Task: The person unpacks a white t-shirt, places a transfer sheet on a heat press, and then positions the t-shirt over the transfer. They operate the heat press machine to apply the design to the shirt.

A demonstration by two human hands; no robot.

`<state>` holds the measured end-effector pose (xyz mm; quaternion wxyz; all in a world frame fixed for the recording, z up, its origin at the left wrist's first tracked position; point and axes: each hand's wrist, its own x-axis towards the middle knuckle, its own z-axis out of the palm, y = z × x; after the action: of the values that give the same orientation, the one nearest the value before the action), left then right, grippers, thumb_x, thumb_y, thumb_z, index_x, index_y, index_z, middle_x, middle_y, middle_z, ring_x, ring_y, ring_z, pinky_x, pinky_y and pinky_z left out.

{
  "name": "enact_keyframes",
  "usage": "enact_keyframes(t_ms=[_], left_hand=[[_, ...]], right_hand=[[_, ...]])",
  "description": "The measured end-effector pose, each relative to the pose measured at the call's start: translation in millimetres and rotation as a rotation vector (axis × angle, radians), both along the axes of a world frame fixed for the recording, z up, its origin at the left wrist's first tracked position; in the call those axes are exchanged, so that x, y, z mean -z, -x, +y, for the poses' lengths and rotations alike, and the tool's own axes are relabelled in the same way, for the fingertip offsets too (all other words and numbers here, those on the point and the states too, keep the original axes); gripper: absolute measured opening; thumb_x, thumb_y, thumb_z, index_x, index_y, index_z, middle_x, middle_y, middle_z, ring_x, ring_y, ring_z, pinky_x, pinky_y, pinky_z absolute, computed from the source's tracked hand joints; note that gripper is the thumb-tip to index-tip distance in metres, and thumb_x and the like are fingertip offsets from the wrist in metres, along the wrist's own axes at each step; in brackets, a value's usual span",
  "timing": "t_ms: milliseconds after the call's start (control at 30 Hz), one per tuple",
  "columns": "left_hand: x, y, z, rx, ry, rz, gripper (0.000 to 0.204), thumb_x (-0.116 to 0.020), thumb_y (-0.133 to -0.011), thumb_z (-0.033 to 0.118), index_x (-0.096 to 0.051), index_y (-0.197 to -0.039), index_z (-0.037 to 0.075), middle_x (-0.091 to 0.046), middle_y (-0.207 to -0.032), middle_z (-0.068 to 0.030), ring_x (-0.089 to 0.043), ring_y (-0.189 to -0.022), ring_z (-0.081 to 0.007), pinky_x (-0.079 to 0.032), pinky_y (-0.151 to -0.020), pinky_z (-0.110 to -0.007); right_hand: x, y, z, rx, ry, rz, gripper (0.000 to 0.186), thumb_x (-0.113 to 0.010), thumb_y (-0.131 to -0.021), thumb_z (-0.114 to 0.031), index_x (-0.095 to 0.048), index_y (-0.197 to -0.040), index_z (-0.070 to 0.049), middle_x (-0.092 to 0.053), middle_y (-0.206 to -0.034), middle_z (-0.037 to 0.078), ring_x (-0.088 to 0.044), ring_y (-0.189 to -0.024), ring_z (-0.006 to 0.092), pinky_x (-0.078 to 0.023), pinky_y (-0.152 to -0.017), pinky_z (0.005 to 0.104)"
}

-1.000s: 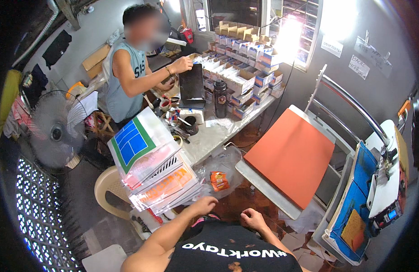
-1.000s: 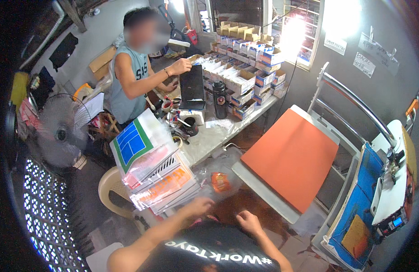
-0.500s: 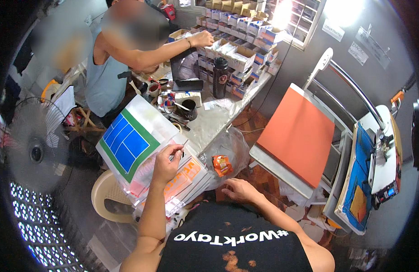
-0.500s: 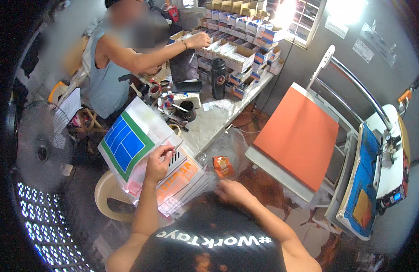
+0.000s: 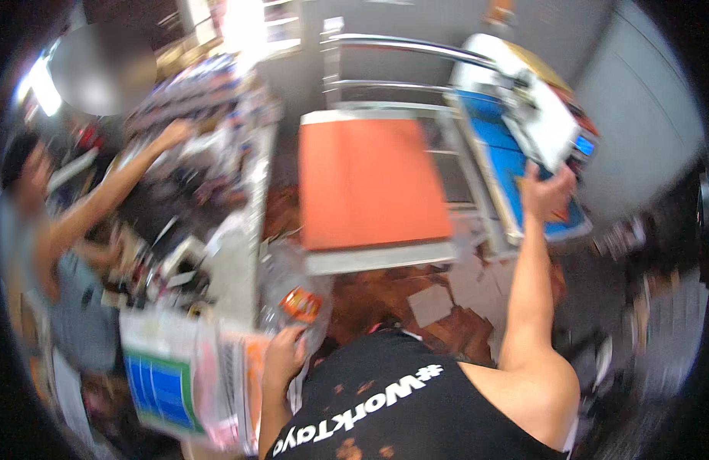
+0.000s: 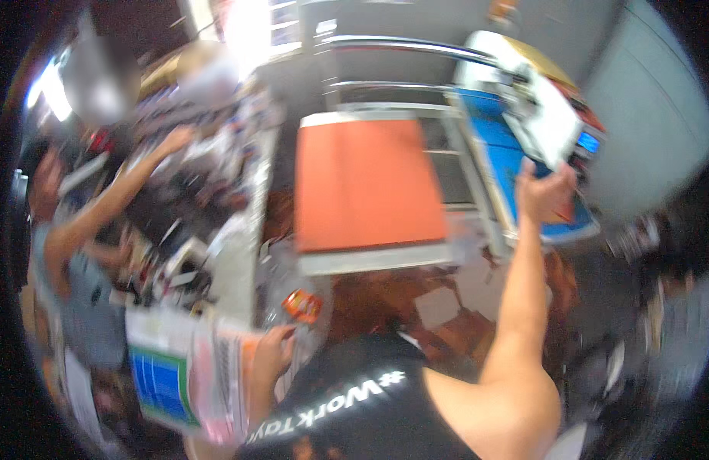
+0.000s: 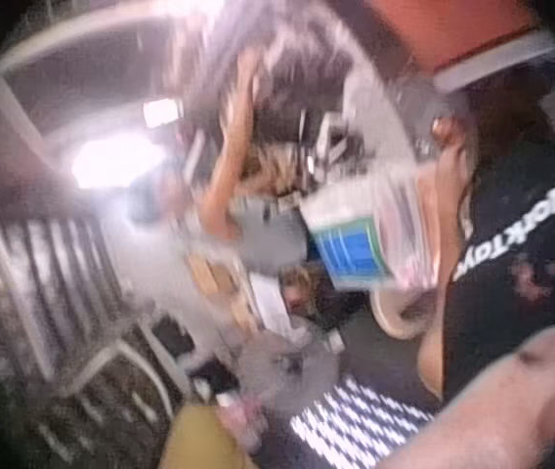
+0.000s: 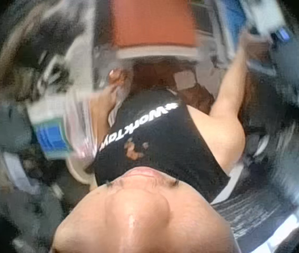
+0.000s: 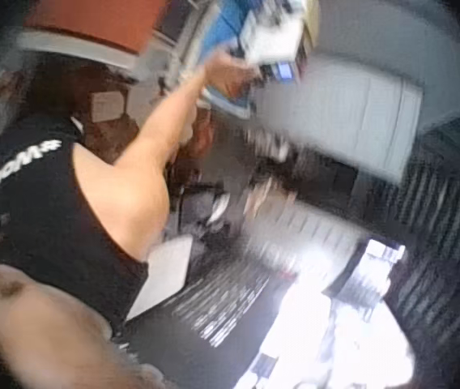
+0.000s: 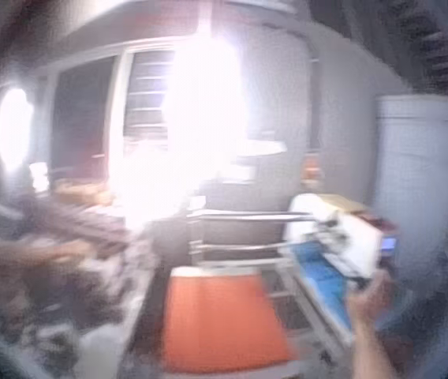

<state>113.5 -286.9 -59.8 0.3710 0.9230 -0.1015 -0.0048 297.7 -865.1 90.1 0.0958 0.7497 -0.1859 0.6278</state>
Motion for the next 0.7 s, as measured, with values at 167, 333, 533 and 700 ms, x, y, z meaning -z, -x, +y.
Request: enact_keyframes(t_ms=[167, 333, 533, 700], left_hand=[[-6, -39, -42, 0.152, -0.052, 0.028, 0.022, -0.064, -0.086, 0.014, -0.068, -0.105, 0.004, -0.069, -0.100, -0.0165, -0.068, -0.092, -0.0346, -0.054, -0.081, -0.043], [-5, -74, -106, 0.359, 0.032, -0.098, 0.023, -0.063, -0.085, 0.011, -0.067, -0.107, 0.006, -0.069, -0.100, -0.0147, -0.068, -0.093, -0.0348, -0.055, -0.080, -0.043], [-8, -74, -151, 0.294, 0.065, -0.006, 0.019, -0.061, -0.091, 0.015, -0.066, -0.107, 0.006, -0.068, -0.100, -0.0152, -0.066, -0.093, -0.0363, -0.054, -0.080, -0.045], [28, -65, -155, 0.341, -0.041, 0.205, 0.025, -0.062, -0.091, 0.019, -0.066, -0.111, 0.005, -0.068, -0.105, -0.0162, -0.066, -0.099, -0.0365, -0.053, -0.085, -0.046]], right_hand=[[-6, -38, -53, 0.134, -0.418, 0.211, 0.106, -0.070, -0.072, -0.072, -0.035, -0.150, -0.009, -0.037, -0.152, 0.023, -0.030, -0.144, 0.0422, -0.022, -0.116, 0.0602], [15, -46, -150, 0.041, -0.259, 0.272, 0.085, -0.074, -0.081, -0.056, -0.048, -0.136, 0.004, -0.055, -0.132, 0.027, -0.054, -0.119, 0.0449, -0.043, -0.099, 0.0564], [45, -79, -173, 0.429, 0.018, 0.147, 0.093, -0.057, -0.084, -0.073, -0.048, -0.141, 0.000, -0.056, -0.139, 0.020, -0.056, -0.125, 0.0370, -0.044, -0.100, 0.0545], [48, -78, -168, 0.452, 0.021, 0.134, 0.096, -0.056, -0.082, -0.076, -0.047, -0.143, -0.002, -0.056, -0.140, 0.016, -0.056, -0.126, 0.0348, -0.043, -0.099, 0.0552]])
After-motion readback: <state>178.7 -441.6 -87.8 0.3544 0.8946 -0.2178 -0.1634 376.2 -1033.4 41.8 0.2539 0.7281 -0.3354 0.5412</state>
